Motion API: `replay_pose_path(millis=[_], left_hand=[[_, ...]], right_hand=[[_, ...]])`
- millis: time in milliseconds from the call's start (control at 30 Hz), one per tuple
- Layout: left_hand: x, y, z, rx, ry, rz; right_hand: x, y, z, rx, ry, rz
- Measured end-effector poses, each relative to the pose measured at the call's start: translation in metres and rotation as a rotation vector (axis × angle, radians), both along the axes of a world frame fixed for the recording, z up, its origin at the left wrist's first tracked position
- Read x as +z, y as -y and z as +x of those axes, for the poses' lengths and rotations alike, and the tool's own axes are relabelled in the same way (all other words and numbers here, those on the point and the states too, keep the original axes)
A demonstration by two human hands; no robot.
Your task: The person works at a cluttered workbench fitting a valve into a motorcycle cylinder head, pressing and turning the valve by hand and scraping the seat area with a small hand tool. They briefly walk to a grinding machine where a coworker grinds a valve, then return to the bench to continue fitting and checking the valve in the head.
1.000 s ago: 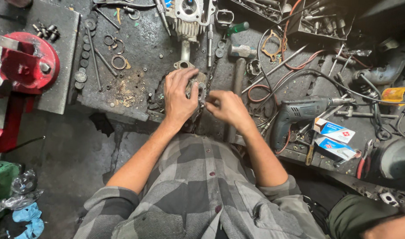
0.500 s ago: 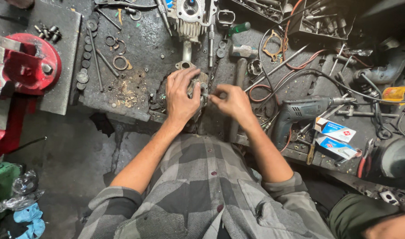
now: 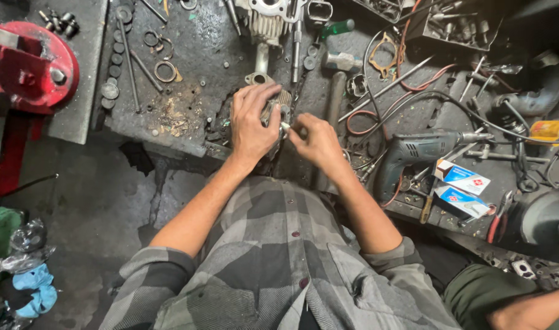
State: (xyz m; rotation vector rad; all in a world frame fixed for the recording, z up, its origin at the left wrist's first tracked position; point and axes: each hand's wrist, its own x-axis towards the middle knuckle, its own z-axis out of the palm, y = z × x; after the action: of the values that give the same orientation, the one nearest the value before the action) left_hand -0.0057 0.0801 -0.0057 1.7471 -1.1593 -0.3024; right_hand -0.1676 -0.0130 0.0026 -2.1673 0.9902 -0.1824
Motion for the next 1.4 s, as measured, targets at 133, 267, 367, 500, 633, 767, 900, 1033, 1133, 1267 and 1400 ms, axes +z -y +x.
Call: replay_pose_path(millis=[133, 267, 367, 500, 633, 767, 900, 1033, 1133, 1267, 1400], left_hand=[[0.0, 0.0, 0.0, 0.0, -0.003, -0.003], [-0.002, 0.001, 0.0, 0.002, 0.015, 0.022], [-0.002, 0.0, 0.0, 0.002, 0.01, 0.032], [-0.003, 0.001, 0.002, -0.002, 0.021, 0.03], [-0.006, 0.001, 0.002, -0.012, 0.007, 0.029], [-0.009, 0.0, 0.001, -0.014, 0.01, 0.035], [-0.011, 0.001, 0.001, -0.015, 0.008, 0.046], [-0.011, 0.0, 0.001, -0.019, 0.019, 0.037], [-0.011, 0.0, 0.001, -0.016, 0.016, 0.036], [-0.012, 0.0, 0.001, -0.012, 0.009, 0.04], [-0.012, -0.002, 0.001, -0.01, 0.016, 0.033]], right_hand=[[0.004, 0.002, -0.001, 0.027, -0.038, 0.012], [0.011, 0.0, 0.0, 0.028, -0.123, -0.046], [0.016, -0.001, 0.002, 0.108, -0.088, -0.031], [0.018, 0.004, 0.009, -0.037, -0.224, 0.013], [0.02, 0.005, 0.01, 0.09, -0.172, 0.011], [0.02, 0.007, 0.009, 0.084, -0.269, 0.007], [0.021, 0.012, 0.013, 0.07, -0.304, -0.006], [0.025, 0.014, 0.015, 0.128, -0.266, 0.033], [0.028, 0.013, 0.015, 0.113, -0.304, 0.01], [0.031, 0.009, 0.016, 0.112, -0.306, -0.002], [0.039, 0.004, 0.019, 0.243, -0.339, -0.109]])
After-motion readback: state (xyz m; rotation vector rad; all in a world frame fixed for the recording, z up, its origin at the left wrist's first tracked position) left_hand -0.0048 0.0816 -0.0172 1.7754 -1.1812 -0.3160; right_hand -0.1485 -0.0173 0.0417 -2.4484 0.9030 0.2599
